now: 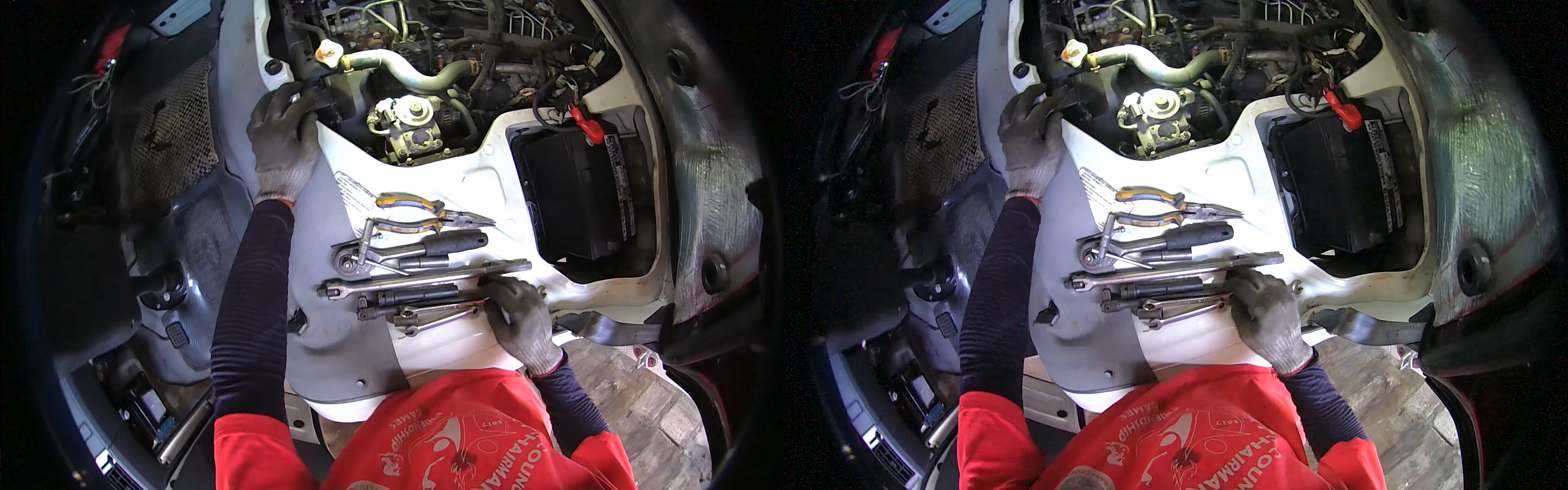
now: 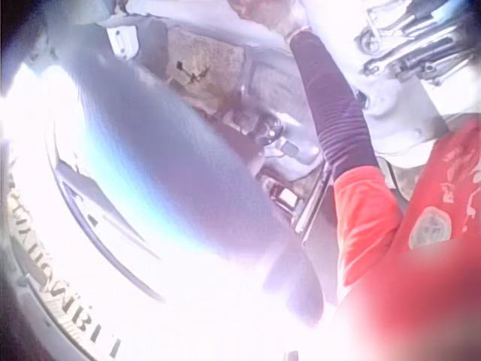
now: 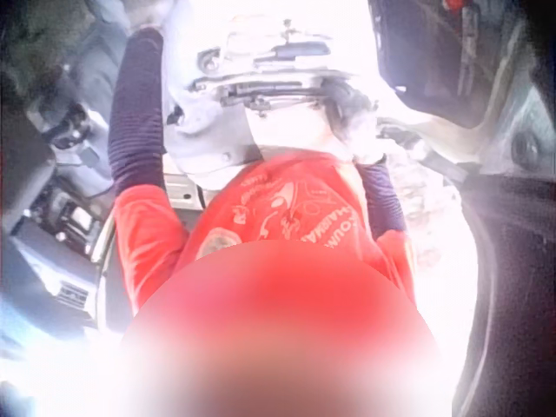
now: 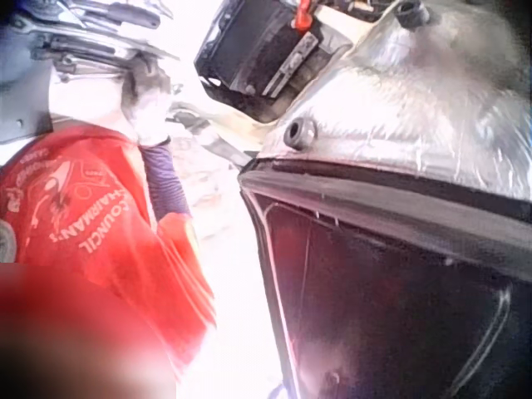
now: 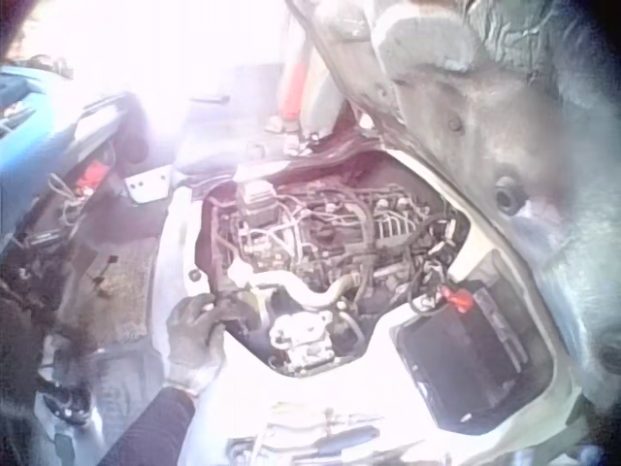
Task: The person opens the hood of a white van and works on the engine using various tools. They remove and adjust components within the engine bay, handling hoses and mechanical parts.
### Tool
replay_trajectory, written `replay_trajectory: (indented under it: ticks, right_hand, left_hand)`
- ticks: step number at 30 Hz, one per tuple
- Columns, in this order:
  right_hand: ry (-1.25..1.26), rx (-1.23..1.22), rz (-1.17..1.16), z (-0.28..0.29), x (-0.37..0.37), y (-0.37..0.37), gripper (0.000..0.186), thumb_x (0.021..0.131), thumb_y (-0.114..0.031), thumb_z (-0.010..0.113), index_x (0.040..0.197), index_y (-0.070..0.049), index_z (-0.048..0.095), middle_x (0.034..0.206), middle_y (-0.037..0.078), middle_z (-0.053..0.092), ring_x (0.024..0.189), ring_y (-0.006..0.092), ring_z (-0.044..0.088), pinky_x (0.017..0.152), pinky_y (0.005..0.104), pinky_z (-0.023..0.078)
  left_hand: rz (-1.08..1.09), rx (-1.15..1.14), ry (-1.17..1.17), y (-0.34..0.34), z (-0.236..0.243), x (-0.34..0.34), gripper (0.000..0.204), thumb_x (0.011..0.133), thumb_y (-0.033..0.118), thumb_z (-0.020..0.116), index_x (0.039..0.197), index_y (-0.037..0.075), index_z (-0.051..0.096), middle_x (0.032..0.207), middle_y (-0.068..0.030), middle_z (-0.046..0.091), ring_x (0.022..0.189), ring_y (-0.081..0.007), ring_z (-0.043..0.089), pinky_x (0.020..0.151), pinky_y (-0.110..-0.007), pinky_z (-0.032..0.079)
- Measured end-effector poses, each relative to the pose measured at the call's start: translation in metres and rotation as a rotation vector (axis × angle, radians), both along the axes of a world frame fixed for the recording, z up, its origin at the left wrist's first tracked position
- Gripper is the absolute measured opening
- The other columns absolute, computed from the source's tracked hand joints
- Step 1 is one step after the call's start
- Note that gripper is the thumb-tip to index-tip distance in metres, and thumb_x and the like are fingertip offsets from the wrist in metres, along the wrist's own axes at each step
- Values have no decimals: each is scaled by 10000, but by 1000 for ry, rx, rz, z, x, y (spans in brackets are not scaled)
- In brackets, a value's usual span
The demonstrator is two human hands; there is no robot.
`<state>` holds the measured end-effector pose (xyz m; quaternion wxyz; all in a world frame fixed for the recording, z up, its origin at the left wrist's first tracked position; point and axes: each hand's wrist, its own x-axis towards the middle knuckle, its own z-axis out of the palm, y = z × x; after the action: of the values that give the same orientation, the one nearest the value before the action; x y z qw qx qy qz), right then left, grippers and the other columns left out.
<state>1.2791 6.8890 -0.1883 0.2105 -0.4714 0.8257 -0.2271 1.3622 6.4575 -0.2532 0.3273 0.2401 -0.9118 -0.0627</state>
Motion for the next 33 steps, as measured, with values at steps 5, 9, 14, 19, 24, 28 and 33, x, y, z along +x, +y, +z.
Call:
replay_trajectory:
  ticks: [5,9,14,19,24,28,33]
  right_hand:
    - [52,-53,4,-2,-16,-9,234,848,9,674,1069,-38,737,1075,156,738,1006,374,706,893,475,546]
    - [62,-73,50,-7,-15,-21,204,856,-14,674,1047,-53,732,1024,135,717,960,358,695,843,474,540]
    - [18,-74,53,-14,-12,-35,225,848,-70,687,1071,-83,716,1004,146,681,952,379,677,832,489,526]
    - [18,-169,208,-17,4,-46,177,866,-38,694,1038,-59,729,1012,143,704,894,372,696,807,470,549]
    - [278,-6,417,-21,22,-58,232,871,-194,747,1092,-123,730,988,102,671,856,321,685,751,457,547]
    - [346,72,503,-22,23,-64,230,890,-219,729,1100,-127,732,992,97,683,856,301,698,752,461,558]
    - [380,216,622,-19,18,-71,234,896,-228,718,1099,-111,728,1017,115,698,904,306,724,759,473,581]
  left_hand:
    - [-16,247,-50,18,15,12,306,895,141,700,1186,94,783,1387,-139,673,1322,-355,583,1152,-446,445]
    - [60,732,197,66,28,46,362,935,196,698,1253,28,744,1335,-200,698,1256,-341,652,1102,-414,481]
    - [337,852,282,150,46,117,302,987,167,707,1241,8,747,1236,-171,741,1091,-253,725,977,-375,553]
    - [515,917,150,213,65,160,267,965,120,719,1215,34,758,1160,-166,749,1057,-264,721,956,-380,553]
    - [380,687,73,240,58,164,249,915,85,736,1160,54,765,1133,-164,749,1051,-342,691,966,-440,531]
    - [355,693,48,250,49,159,255,907,93,727,1158,75,768,1149,-149,752,1095,-351,677,1007,-462,504]
    - [354,711,87,255,52,156,273,914,84,723,1183,66,763,1144,-156,754,1089,-345,679,1008,-448,504]
